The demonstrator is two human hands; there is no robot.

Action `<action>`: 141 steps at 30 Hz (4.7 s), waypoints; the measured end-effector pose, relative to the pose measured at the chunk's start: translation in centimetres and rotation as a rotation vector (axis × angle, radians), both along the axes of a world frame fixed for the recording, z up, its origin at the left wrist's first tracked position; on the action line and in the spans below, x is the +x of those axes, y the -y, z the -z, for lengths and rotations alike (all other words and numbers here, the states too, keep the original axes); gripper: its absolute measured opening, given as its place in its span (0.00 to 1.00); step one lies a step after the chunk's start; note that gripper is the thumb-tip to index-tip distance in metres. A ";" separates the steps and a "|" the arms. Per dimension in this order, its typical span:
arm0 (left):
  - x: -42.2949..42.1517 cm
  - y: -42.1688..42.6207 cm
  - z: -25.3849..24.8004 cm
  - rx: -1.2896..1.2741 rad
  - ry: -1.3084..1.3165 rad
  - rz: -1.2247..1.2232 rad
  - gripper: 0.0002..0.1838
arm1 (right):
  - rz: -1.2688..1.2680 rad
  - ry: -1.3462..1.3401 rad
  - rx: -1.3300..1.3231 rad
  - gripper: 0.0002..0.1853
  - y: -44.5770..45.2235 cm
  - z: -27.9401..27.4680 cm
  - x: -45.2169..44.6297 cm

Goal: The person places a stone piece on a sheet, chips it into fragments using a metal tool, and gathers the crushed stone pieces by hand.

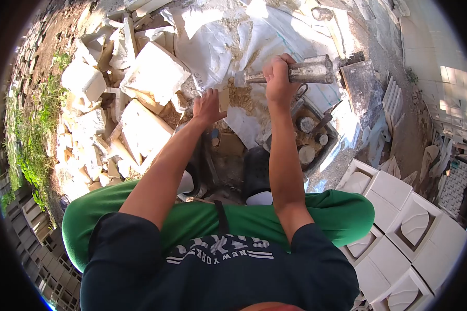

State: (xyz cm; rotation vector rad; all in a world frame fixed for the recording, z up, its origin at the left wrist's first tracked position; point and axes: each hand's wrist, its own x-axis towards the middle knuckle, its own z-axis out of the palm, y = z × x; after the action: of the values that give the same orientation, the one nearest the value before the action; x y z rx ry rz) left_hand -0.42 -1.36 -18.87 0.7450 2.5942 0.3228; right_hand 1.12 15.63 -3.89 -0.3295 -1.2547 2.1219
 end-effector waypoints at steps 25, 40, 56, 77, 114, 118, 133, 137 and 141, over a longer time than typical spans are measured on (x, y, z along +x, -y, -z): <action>-0.3 -1.1 1.2 0.002 -0.084 0.021 0.38 | 0.028 0.114 0.186 0.16 -0.8 2.5 -1.2; 0.9 0.4 0.8 0.015 -0.021 0.025 0.40 | -0.055 0.127 0.155 0.15 0.4 -0.4 1.0; 0.0 1.6 1.0 0.098 -0.116 0.023 0.41 | -0.059 0.085 0.086 0.14 0.7 -1.6 1.6; 0.6 1.5 1.6 0.108 -0.078 -0.125 0.39 | -0.053 0.098 0.043 0.15 0.7 3.3 0.3; -4.0 1.9 1.4 -0.134 0.290 0.122 0.46 | -0.031 0.109 0.066 0.14 -0.4 2.9 1.4; -3.5 1.7 -0.1 -0.169 0.349 0.079 0.45 | -0.044 0.070 0.072 0.14 0.1 -3.5 2.9; -3.5 1.2 1.3 -0.185 0.317 0.092 0.47 | -0.015 0.210 0.145 0.16 1.9 -3.2 3.3; -3.7 0.7 1.2 -0.218 0.341 0.048 0.46 | 0.032 0.196 0.110 0.15 1.8 -0.9 2.4; -3.5 0.7 1.5 -0.183 0.373 0.029 0.47 | -0.011 0.209 0.120 0.15 1.6 5.4 2.0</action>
State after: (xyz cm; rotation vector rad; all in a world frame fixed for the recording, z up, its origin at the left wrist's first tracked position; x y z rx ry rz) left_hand -3.91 -2.02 -20.40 0.5934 2.2239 0.1905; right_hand 3.09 13.98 -9.26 -0.5029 -1.4986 2.0509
